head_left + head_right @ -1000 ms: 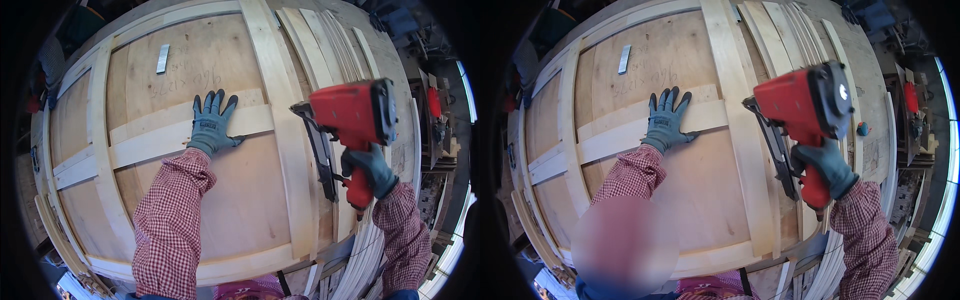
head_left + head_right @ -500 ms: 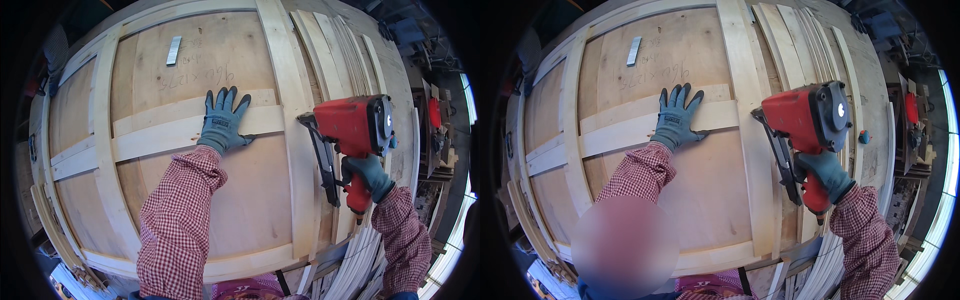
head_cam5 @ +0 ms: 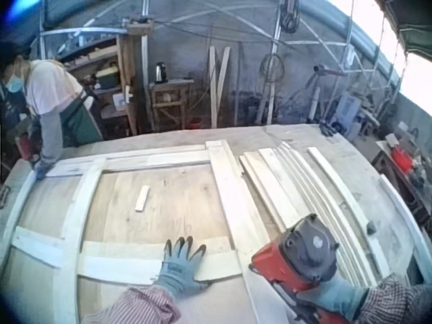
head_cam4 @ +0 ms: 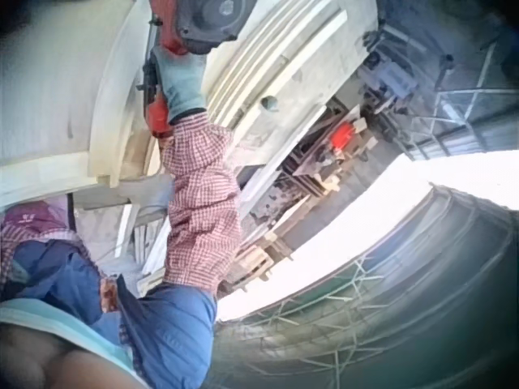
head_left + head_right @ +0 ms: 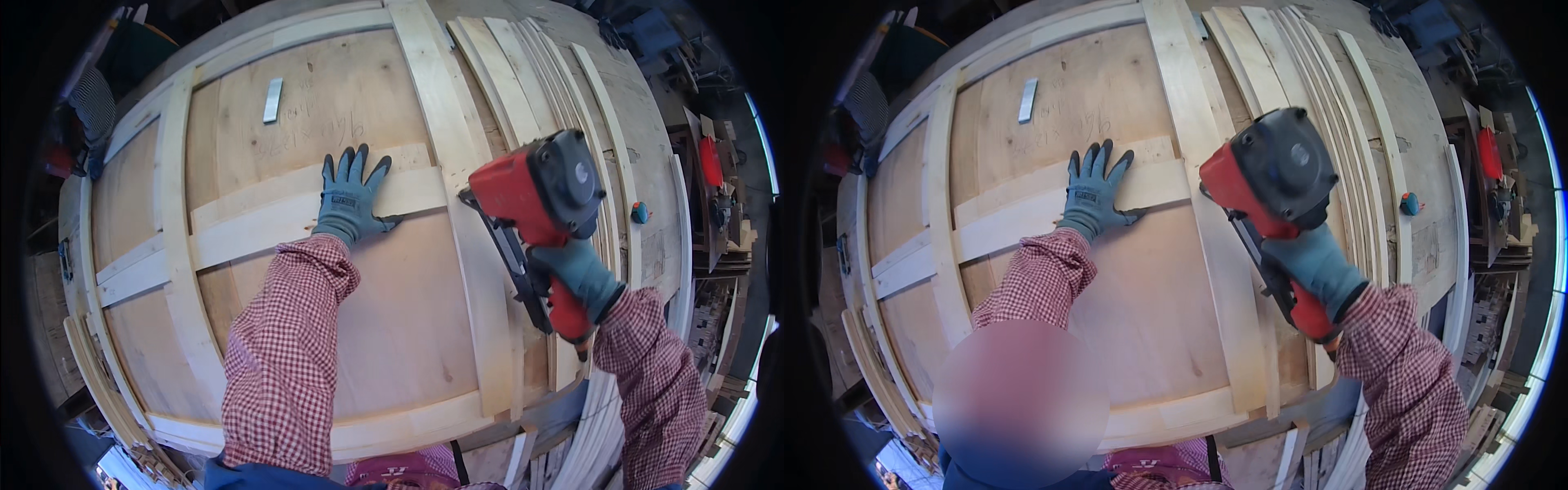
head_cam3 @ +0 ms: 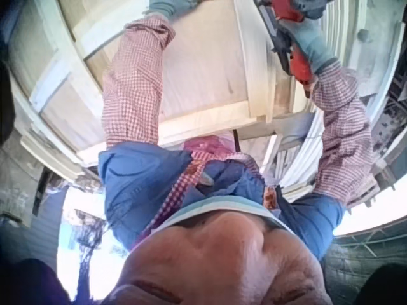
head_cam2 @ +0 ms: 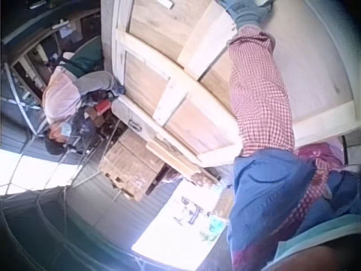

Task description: The person assembles a wooden crate by positioning thin wooden strips onto a plywood base and securing them with a red pneumatic nail gun. A coworker assists by handing over pieces and also using a nail gun. The person repeatedly picks up strips, aligns them, and nails them in place, then lifts and stacks the completed crate with other finished units.

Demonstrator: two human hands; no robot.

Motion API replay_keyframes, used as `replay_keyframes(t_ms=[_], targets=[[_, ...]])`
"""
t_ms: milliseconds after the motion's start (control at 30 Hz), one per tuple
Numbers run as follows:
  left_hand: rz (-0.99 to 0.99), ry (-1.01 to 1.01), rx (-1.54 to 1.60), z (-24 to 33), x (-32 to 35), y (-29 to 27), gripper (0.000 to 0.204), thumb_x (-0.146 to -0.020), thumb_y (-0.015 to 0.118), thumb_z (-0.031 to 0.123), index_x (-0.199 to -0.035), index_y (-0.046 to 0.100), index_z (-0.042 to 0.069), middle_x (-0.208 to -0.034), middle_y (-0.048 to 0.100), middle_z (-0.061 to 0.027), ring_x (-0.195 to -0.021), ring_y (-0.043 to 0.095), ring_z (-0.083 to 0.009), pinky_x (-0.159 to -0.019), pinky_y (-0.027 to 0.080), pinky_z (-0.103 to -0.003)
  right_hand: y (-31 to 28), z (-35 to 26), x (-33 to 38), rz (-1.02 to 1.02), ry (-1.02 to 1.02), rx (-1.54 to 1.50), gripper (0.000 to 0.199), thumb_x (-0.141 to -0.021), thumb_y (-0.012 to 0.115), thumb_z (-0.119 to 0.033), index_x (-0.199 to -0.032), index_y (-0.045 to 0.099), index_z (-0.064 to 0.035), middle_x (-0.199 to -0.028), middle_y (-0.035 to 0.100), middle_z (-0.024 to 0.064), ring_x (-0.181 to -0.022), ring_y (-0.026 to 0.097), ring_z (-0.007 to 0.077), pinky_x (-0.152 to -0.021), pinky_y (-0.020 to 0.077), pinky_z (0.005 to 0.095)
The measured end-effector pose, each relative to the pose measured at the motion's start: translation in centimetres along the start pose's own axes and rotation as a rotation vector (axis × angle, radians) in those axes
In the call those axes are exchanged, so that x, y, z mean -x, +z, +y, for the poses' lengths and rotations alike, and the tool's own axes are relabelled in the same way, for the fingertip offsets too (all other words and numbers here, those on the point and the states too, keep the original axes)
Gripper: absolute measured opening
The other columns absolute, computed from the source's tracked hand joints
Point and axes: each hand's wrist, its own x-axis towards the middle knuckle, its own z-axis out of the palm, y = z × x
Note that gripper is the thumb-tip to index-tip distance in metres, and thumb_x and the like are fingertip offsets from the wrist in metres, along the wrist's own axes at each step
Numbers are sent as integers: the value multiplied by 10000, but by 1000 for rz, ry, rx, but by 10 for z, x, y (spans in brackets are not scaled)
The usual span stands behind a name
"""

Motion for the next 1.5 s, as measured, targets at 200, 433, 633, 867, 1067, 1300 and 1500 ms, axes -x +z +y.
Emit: replay_keyframes(t_ms=[200,433,633,867,1067,1300,1500], targets=[[72,-223,50,19,25,3,1046,-702,654,631,-1491,215,103,-1533,130,-241,-1426,73,-419,-1153,6,-536,20,105,140,-110,161,-287,264,-816,670,-44,-1064,580,-44,-741,597,33,-561,562,110,-480,476,269],[202,-51,270,51,208,-20,944,-794,633,511,-1454,220,-21,-1502,216,-248,-1404,161,-415,-1151,93,-522,69,232,370,-167,-161,325,64,-753,584,-32,-711,606,-76,-616,561,45,-531,556,197,-514,444,318],[510,-511,215,-95,380,-22,801,-821,648,402,-1413,315,-24,-1437,332,-255,-1350,271,-416,-1117,178,-520,144,329,442,-92,-290,462,109,-753,565,-24,-652,567,-65,-587,542,37,-522,529,159,-498,401,289],[432,-839,461,-223,495,-27,459,-844,621,288,-1224,537,47,-1231,562,-167,-1179,482,-340,-1030,327,-474,235,277,473,25,314,-148,209,-822,535,-52,-613,537,-41,-580,541,31,-532,504,109,-496,380,264],[237,-695,199,-292,504,-47,578,-811,617,269,-1326,453,66,-1334,461,-166,-1274,381,-336,-1081,262,-476,278,206,439,-134,174,-42,79,-786,593,-44,-707,592,-44,-618,575,39,-524,538,139,-488,412,279],[240,-570,33,-394,452,-34,745,-798,649,344,-1430,338,101,-1432,358,-195,-1319,318,-389,-1102,213,-517,342,73,367,-230,-304,494,149,-722,533,-51,-576,561,-60,-599,590,52,-578,594,175,-543,471,298],[191,-772,159,-437,386,-32,997,-748,676,536,-1506,159,144,-1527,139,-242,-1414,107,-422,-1135,69,-548,377,63,301,-167,-479,541,31,-827,593,-134,-804,600,-114,-560,550,7,-425,497,139,-408,376,277]])
